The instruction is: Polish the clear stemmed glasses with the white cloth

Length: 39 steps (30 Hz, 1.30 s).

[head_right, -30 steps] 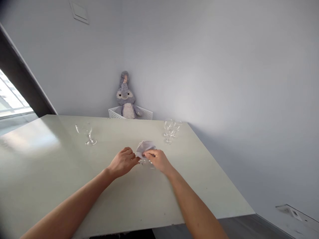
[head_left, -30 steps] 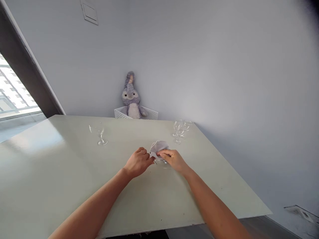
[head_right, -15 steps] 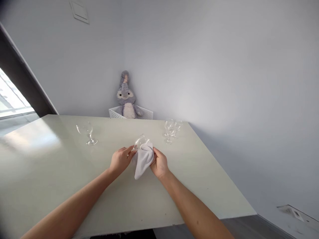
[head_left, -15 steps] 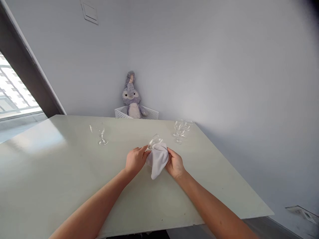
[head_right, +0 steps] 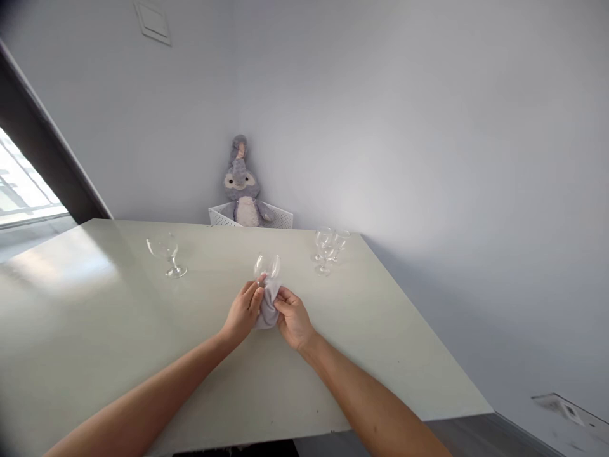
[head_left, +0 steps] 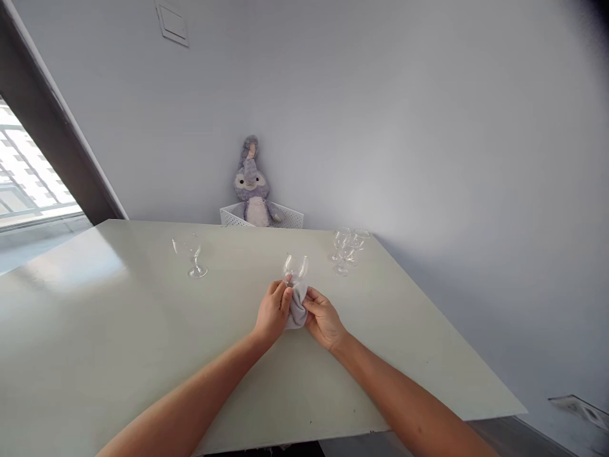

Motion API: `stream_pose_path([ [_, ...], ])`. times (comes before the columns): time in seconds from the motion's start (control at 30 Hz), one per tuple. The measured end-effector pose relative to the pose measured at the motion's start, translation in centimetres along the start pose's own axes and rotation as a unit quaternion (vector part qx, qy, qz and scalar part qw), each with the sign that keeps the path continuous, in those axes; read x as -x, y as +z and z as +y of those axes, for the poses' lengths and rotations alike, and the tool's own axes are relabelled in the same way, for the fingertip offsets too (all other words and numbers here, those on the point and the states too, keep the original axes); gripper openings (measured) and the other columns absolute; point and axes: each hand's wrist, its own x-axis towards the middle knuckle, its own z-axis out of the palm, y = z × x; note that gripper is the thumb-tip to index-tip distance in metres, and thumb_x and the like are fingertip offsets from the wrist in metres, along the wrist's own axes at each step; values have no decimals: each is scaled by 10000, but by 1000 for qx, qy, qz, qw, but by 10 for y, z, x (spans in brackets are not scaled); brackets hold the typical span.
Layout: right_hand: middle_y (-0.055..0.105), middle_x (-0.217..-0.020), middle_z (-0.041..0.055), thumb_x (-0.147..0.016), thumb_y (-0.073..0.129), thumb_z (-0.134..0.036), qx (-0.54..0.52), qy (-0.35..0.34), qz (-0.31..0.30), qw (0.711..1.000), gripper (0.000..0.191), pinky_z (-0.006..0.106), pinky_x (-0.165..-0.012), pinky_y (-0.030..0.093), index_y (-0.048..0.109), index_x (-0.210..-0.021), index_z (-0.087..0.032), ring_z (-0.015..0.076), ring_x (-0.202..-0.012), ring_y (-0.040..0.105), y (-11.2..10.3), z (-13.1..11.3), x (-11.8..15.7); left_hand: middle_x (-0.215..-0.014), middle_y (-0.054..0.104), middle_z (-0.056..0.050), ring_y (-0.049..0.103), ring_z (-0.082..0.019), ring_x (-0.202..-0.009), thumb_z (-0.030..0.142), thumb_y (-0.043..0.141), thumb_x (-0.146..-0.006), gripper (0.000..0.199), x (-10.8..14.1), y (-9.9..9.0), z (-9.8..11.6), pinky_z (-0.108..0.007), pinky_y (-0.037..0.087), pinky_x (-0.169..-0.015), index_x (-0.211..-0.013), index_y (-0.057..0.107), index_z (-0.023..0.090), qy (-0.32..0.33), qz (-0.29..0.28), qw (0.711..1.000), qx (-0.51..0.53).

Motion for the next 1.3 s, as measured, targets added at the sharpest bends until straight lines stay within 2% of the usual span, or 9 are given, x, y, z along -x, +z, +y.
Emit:
stream_pose_path([
  [0.3,629,-833,10,-663,698,-317,69,42,-90,993,327,258,-755,418,605,-951,-193,135,-786,572,-6,0,1,-1431,224,-67,303,-262,-1255,370,388,-860,382,2,6,-8,-453,317,-976,-1220,485,290,6,-76,996,40],
  [0.4,608,-733,-5,-629,714,-364,113,60,-99,987,333,242,-645,413,617,-884,-173,122,-671,546,-10,0,2,-1396,308,-82,335,-262,-1241,396,446,-831,425,2,3,-4,-416,323,-984,-1233,467,259,-14,-148,978,145],
  [0.53,572,-694,-10,-599,734,-324,171,114,-181,962,278,221,-578,378,636,-798,-155,109,-631,504,-9,-3,6,-1250,485,-119,513,-243,-1072,374,632,-712,780,5,-5,9,-385,424,-882,-1357,207,267,-75,-221,926,297],
  [0.63,551,-697,-6,-627,707,-321,203,110,-198,953,232,228,-578,371,639,-783,-163,118,-645,489,-7,-6,8,-1064,589,-103,577,-218,-952,334,697,-651,892,4,-9,14,-371,459,-817,-1355,155,260,-98,-206,912,342],
  [0.73,519,-674,-15,-677,654,-356,280,51,-139,948,209,217,-545,341,627,-760,-166,104,-605,445,-10,-7,5,-965,604,-72,591,-203,-918,329,699,-644,856,-1,-9,12,-359,470,-797,-1325,188,240,-106,-131,918,358],
  [0.93,448,-599,-28,-771,545,-378,482,-106,-54,868,209,228,-550,328,611,-733,-184,108,-565,386,-11,-9,8,-1119,528,-108,617,-206,-917,314,638,-706,695,-12,-9,-4,-323,484,-763,-1273,242,244,-174,13,913,369],
  [1.07,572,-894,49,-886,321,-345,480,-204,-149,840,329,290,-754,386,575,-1055,-221,185,-812,512,8,-13,22,-1219,473,-130,577,-230,-1014,273,591,-742,613,-13,-14,-2,-301,498,-730,-1257,260,238,-184,22,894,409],
  [1.17,578,-1002,70,-895,277,-248,549,-228,-212,775,346,295,-743,402,553,-1104,-240,184,-816,536,15,-6,26,-1228,480,-107,548,-207,-1058,238,591,-746,529,-14,-21,6,-284,493,-756,-1205,327,239,-211,31,853,476],
  [1.3,525,-1149,84,-852,333,-134,668,-303,-161,660,335,281,-639,406,565,-1068,-244,158,-724,536,6,6,21,-919,591,-36,601,-128,-830,213,605,-738,295,-13,-26,17,-226,491,-681,-1007,484,196,-271,36,760,590],
])
